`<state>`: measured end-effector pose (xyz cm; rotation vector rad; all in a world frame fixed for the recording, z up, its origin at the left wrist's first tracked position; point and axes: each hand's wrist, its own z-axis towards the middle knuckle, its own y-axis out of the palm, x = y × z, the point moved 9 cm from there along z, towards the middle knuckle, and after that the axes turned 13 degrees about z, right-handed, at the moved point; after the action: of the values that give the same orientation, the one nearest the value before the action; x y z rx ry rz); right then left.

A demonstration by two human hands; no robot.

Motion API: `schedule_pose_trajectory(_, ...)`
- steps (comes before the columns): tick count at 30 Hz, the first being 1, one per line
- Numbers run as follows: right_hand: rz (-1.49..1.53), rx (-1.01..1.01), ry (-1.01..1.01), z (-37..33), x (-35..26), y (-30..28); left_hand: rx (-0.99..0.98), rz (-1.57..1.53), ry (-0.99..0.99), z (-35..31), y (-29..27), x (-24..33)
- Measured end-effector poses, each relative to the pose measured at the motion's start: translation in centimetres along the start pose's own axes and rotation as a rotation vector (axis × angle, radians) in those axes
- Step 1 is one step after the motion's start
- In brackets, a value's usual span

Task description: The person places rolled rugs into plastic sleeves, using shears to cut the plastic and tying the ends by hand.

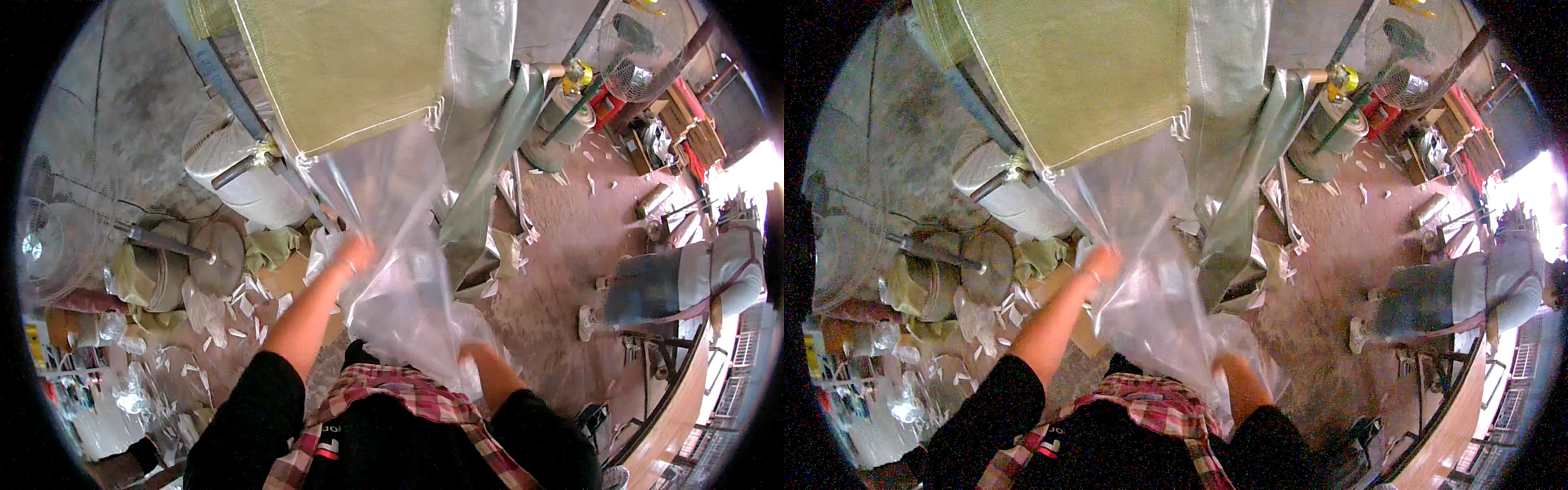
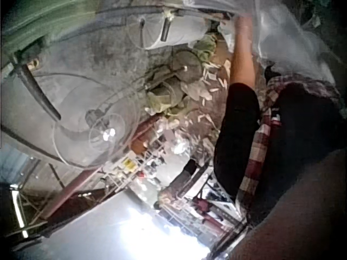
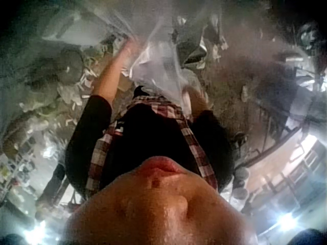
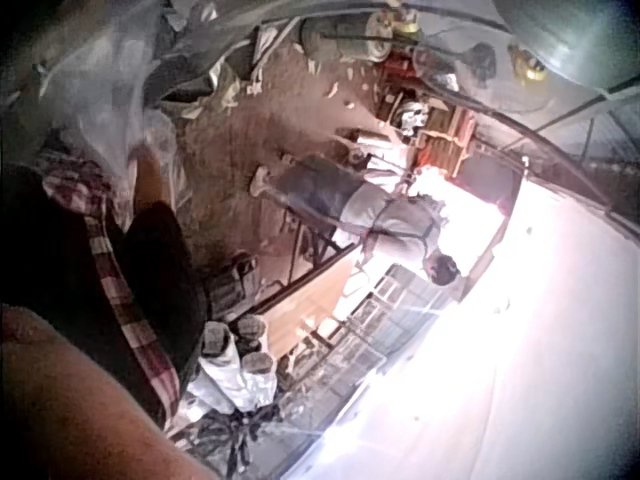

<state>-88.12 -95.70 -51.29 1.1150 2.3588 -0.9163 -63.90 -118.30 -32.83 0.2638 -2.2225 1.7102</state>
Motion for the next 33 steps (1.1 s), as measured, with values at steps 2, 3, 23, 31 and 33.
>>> schedule_pose_trajectory(2, 0.314, 0.162, -0.247, 5.2, -10.2, -5.6, -0.413, 0.157, 0.131, -4.5, 7.7, 1.0)
schedule_pose_trajectory(3, 0.526, 0.215, -0.453, 7.1, -15.3, -8.7, -0.611, 0.335, 0.283, -7.4, 12.3, 2.0)
schedule_pose_trajectory(23, -0.141, -0.224, 0.168, -6.4, 5.9, 4.3, 0.048, -0.012, 0.197, 2.1, -6.0, 1.3)
schedule_pose_trajectory(31, 1.217, 0.170, -0.545, 3.6, -31.0, -14.0, -0.802, 0.277, 0.466, -14.3, 12.0, 7.2)
schedule_pose_trajectory(33, 0.896, 0.108, -0.373, -0.2, -37.4, -10.4, -1.013, 0.265, 0.493, -18.6, 17.2, 4.6)
